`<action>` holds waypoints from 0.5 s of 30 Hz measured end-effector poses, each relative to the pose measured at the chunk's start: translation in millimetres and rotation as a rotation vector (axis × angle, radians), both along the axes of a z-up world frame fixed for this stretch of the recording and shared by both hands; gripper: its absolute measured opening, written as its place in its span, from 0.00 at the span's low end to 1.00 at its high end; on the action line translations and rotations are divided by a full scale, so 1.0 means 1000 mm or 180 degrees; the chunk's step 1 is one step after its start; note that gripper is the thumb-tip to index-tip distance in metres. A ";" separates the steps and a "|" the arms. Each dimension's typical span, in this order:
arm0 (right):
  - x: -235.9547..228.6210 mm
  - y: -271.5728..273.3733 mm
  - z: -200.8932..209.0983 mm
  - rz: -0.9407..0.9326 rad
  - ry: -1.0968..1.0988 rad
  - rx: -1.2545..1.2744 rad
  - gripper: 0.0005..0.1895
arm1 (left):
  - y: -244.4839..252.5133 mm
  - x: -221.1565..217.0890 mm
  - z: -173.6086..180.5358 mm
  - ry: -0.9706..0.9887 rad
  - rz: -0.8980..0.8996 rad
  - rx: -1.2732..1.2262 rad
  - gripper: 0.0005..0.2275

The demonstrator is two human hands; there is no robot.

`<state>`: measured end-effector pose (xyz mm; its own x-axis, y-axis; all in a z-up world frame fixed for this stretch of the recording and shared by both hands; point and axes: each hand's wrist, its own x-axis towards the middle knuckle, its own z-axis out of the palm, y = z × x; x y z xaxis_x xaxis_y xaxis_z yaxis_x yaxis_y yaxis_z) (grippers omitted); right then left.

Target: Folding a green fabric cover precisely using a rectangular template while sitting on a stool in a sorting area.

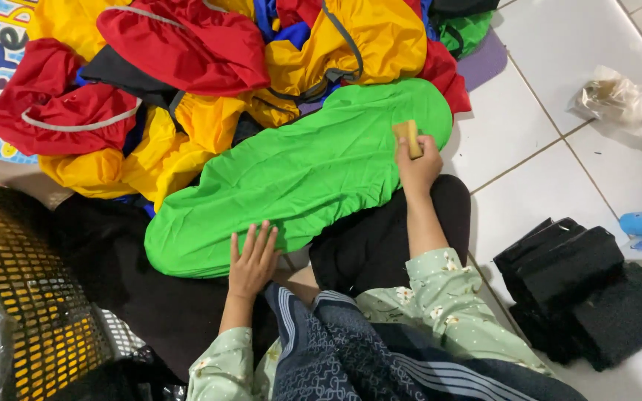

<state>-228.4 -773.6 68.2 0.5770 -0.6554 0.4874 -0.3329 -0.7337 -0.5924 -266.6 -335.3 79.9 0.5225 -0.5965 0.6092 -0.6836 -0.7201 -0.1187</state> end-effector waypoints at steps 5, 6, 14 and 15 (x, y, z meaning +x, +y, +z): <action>-0.016 0.066 0.015 0.1320 -0.0307 0.0078 0.17 | 0.006 0.016 0.007 0.0110 0.0822 -0.0191 0.27; -0.023 0.092 0.024 0.1279 -0.0297 0.0038 0.17 | 0.008 0.015 0.007 0.0118 0.0779 -0.0230 0.27; -0.004 0.086 0.041 0.2546 0.1684 0.0143 0.13 | 0.007 0.007 0.021 0.0207 0.0960 -0.0288 0.15; -0.004 0.062 0.040 0.2522 0.1681 0.0156 0.13 | 0.004 0.005 0.029 0.0208 0.0934 -0.0281 0.15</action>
<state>-232.8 -711.8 107.7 0.9998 0.0080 0.0192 0.0172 -0.8391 -0.5438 -261.4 -331.4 108.5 0.7044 -0.3607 0.6114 -0.4492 -0.8934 -0.0096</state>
